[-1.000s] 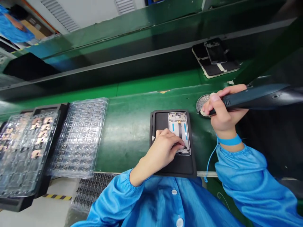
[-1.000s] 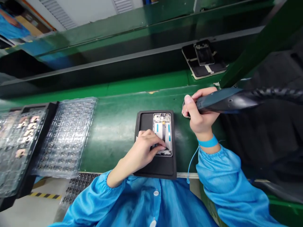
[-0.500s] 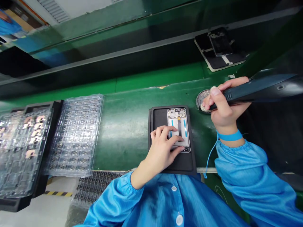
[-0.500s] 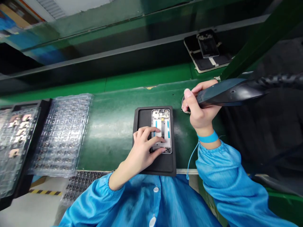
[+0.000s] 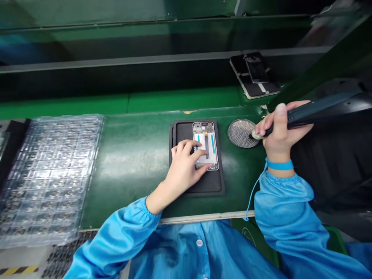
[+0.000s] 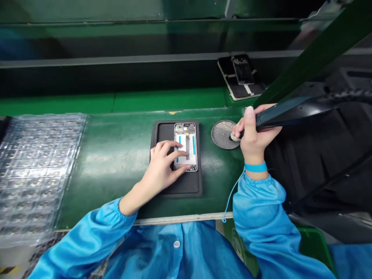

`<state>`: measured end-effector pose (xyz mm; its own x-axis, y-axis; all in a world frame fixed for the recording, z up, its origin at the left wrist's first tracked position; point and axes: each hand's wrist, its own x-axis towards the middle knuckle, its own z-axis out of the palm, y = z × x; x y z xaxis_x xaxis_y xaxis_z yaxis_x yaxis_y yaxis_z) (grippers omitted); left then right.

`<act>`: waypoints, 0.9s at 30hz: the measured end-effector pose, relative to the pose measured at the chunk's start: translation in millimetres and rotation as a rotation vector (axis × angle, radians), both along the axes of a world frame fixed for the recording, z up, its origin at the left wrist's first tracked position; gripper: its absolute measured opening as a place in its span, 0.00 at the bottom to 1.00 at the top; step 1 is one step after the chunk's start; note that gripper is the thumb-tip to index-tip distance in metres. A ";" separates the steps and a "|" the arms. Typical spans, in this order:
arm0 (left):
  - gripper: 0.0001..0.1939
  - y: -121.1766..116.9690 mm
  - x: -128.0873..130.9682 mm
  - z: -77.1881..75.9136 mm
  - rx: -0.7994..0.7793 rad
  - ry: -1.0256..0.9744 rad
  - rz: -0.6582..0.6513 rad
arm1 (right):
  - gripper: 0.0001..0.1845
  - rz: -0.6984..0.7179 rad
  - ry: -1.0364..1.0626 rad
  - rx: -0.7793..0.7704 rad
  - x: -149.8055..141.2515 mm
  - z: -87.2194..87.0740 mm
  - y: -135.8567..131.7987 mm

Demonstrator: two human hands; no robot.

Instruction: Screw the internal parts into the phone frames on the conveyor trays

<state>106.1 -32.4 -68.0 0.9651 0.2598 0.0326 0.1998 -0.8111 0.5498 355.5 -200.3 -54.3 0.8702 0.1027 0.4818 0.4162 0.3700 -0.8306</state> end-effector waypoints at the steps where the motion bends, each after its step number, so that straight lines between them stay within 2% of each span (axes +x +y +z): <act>1: 0.18 4.8 6.3 3.3 0.006 0.022 -0.011 | 0.27 0.004 0.012 -0.008 -0.4 -2.5 -0.3; 5: 0.21 21.9 18.4 14.2 -0.001 0.093 -0.115 | 0.29 0.019 0.048 -0.030 -6.1 -4.9 0.4; 8: 0.21 28.2 18.5 15.4 -0.026 0.100 -0.123 | 0.30 0.054 0.072 -0.058 -9.6 -3.2 1.5; 15: 0.22 26.1 15.2 9.3 -0.053 0.074 -0.102 | 0.28 0.100 0.079 -0.079 -12.6 -4.8 2.5; 27: 0.23 25.5 13.9 11.8 -0.053 0.083 -0.111 | 0.29 0.089 0.085 -0.133 -16.1 -5.6 1.9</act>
<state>120.1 -7.0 -56.2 0.9867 0.1510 -0.0595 0.1574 -0.8010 0.5776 339.4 -198.4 -59.9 0.8918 0.2395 0.3839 0.3127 0.2871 -0.9054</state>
